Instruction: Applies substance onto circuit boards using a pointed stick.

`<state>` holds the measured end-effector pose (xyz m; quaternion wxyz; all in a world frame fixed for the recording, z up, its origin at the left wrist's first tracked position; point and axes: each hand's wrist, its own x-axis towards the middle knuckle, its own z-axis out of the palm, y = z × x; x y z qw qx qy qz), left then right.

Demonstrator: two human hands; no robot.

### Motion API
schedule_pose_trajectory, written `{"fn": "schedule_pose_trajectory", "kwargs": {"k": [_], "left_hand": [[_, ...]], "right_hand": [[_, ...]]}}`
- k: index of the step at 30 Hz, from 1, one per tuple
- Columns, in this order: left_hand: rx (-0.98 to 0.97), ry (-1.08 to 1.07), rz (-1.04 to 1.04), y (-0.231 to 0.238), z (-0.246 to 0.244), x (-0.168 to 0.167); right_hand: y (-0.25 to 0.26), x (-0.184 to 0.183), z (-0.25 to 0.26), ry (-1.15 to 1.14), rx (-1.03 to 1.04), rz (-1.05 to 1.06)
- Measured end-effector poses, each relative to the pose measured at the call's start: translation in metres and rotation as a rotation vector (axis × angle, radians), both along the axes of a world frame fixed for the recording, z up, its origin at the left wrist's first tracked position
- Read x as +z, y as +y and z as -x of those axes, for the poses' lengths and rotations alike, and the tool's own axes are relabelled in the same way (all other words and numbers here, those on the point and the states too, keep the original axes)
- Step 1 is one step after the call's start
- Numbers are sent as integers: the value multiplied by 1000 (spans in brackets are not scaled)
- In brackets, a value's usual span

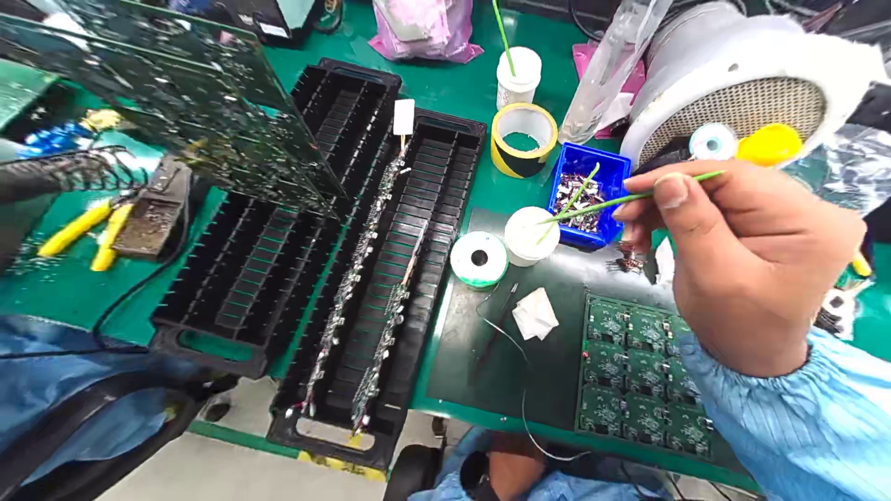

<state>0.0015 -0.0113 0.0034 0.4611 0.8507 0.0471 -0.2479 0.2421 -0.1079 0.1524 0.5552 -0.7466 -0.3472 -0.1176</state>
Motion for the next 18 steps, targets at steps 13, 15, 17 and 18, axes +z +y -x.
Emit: {"fn": "schedule_pose_trajectory", "kwargs": {"k": [13, 15, 17, 18], "left_hand": [[-563, -44, -185, -34, 39, -43], [-726, -30, -141, -51, 29, -23], [-829, -103, -113, -71, 25, -7], [-878, -126, -100, -83, 22, 1]], "right_hand": [[-120, -5, 74, 303, 6, -335], [-142, -25, 78, 315, -40, -360], [-156, -50, 81, 331, -104, -357], [-161, -63, 83, 338, -125, -347]]}}
